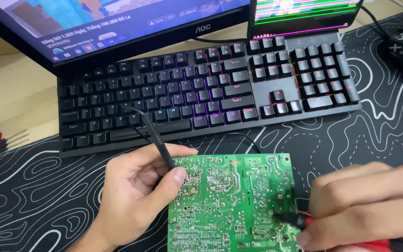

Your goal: The person holds a green circuit board and uses a multimeter probe to test various points on the board. The person moves the probe across different components while the board remains in hand. No final state or destination is shown.

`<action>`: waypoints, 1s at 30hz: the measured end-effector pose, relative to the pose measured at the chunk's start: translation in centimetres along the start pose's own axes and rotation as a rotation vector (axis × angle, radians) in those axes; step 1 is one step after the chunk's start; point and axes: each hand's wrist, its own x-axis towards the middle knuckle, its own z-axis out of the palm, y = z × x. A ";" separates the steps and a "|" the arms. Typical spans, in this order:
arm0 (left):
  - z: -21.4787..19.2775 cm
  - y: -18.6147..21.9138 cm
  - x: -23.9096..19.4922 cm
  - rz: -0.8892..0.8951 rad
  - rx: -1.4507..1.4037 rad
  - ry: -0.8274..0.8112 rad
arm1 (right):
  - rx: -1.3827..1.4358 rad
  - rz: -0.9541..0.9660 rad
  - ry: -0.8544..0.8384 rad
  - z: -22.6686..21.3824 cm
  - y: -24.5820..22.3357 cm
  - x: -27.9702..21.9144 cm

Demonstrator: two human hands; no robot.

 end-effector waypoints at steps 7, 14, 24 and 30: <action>0.0 -0.2 0.1 -0.017 -0.022 -0.004 | 0.128 0.028 -0.096 1.5 0.1 -0.2; 0.0 -0.4 0.1 -0.030 -0.035 0.020 | 0.078 -0.062 -0.092 2.5 0.5 -0.6; 0.0 -0.6 0.1 -0.086 -0.042 0.045 | -0.048 0.161 0.149 4.2 -0.5 -1.2; 0.0 -0.5 0.1 -0.094 -0.025 0.045 | -0.053 0.156 0.117 3.9 -0.5 -1.2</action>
